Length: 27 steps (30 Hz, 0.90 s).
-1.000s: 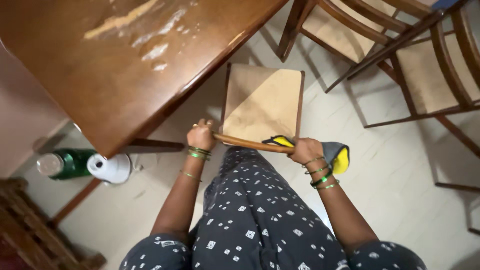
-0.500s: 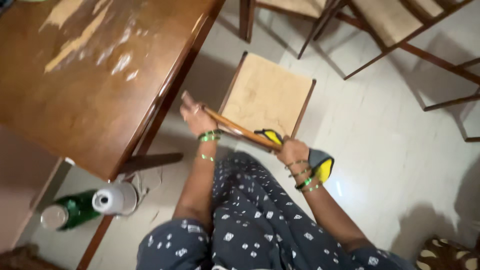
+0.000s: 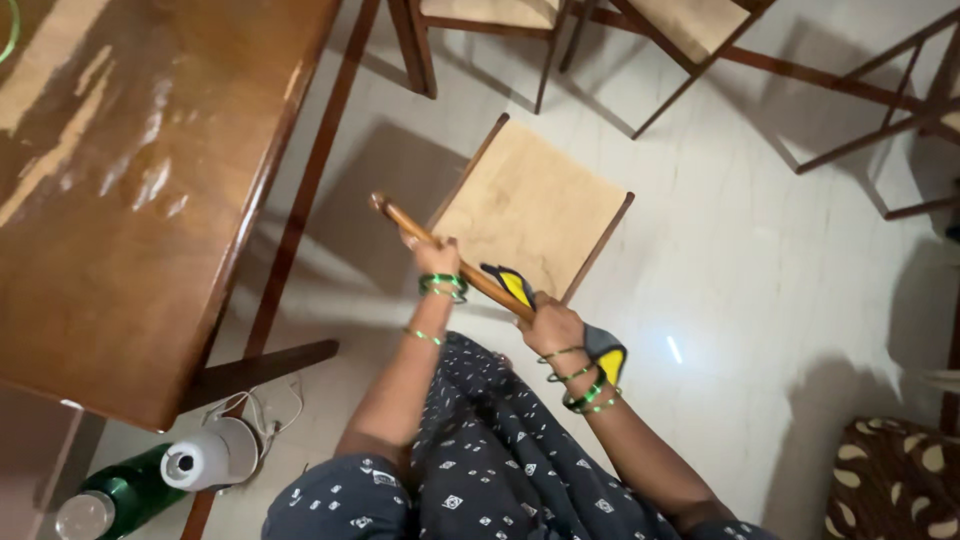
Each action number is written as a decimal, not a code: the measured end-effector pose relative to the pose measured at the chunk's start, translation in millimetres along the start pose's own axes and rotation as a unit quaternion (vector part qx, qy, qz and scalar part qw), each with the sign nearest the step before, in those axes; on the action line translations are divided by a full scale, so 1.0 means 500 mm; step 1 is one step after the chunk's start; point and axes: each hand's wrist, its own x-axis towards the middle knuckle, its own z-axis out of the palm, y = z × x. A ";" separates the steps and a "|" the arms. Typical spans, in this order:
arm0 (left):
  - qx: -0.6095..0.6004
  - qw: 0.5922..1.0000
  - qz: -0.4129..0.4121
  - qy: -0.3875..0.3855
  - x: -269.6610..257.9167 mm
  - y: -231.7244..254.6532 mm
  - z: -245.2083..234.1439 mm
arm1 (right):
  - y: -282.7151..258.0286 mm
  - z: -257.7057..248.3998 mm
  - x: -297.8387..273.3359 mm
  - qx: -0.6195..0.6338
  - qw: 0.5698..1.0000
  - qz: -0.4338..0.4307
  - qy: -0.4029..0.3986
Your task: The person cleans the underside of an overturned wooden chair using a yellow cloth. They then move the chair to the floor and wipe the seat and backrest of several other wooden chairs in the room.
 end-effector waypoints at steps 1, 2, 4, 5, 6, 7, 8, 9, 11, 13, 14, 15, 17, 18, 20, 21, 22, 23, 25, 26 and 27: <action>0.002 1.000 0.026 -0.002 0.023 0.003 -0.001 | -0.001 0.005 0.007 0.016 1.000 -0.010 0.012; 0.003 0.999 0.052 -0.004 0.044 0.007 -0.006 | 0.000 0.009 0.010 0.038 0.999 -0.018 0.005; -0.003 0.996 0.085 -0.016 0.071 0.024 -0.018 | 0.009 0.018 0.015 0.079 0.996 -0.034 -0.009; -0.011 0.995 0.091 -0.027 0.084 0.032 -0.027 | 0.021 0.022 0.023 0.110 0.993 -0.035 -0.018; -0.018 0.994 0.098 -0.037 0.095 0.041 -0.037 | 0.036 0.028 0.034 0.140 0.989 -0.037 -0.027; -0.026 0.993 0.103 -0.047 0.100 0.048 -0.045 | 0.055 0.036 0.043 0.171 0.984 -0.038 -0.036; -0.032 0.992 0.110 -0.056 0.099 0.050 -0.055 | 0.077 0.047 0.051 0.263 0.964 0.001 -0.038; -0.020 0.991 0.121 -0.048 0.088 0.049 -0.062 | 0.110 0.054 0.056 0.352 0.934 0.041 -0.039; 0.007 0.989 0.147 -0.026 0.055 0.049 -0.075 | 0.183 0.066 0.081 0.462 0.881 0.101 -0.010; -0.019 0.989 0.143 0.011 -0.019 0.045 -0.059 | 0.266 0.077 0.130 0.511 0.849 0.120 0.062; -0.032 0.989 0.141 0.029 -0.061 0.048 -0.051 | 0.306 0.084 0.155 0.536 0.830 0.116 0.102; -0.082 0.996 0.044 0.002 -0.096 0.053 -0.053 | 0.345 0.089 0.174 0.546 0.819 0.126 0.127; -0.186 0.970 -0.144 -0.054 -0.133 0.082 -0.053 | 0.404 0.090 0.234 0.531 0.817 0.146 0.172; -0.202 0.970 -0.119 -0.058 -0.132 0.095 -0.052 | 0.427 0.089 0.262 0.505 0.828 0.159 0.187; -0.234 0.968 -0.065 -0.065 -0.105 0.114 -0.055 | 0.464 0.085 0.303 0.422 0.865 0.167 0.216; -0.230 0.967 -0.078 -0.083 -0.082 0.120 -0.063 | 0.475 0.085 0.325 0.364 0.888 0.161 0.230; -0.226 0.965 -0.089 -0.100 -0.052 0.125 -0.077 | 0.483 0.088 0.351 0.305 0.908 0.154 0.244; -0.222 0.963 -0.101 -0.118 -0.019 0.130 -0.093 | 0.490 0.095 0.375 0.285 0.909 0.179 0.244; -0.217 0.962 -0.074 -0.149 0.053 0.137 -0.129 | 0.500 0.099 0.421 0.244 0.910 0.226 0.247; -0.225 0.954 -0.032 -0.194 0.091 0.136 -0.157 | 0.502 0.105 0.443 0.254 0.908 0.199 0.265; -0.231 0.944 0.010 -0.237 0.123 0.135 -0.181 | 0.503 0.113 0.466 0.265 0.906 0.171 0.283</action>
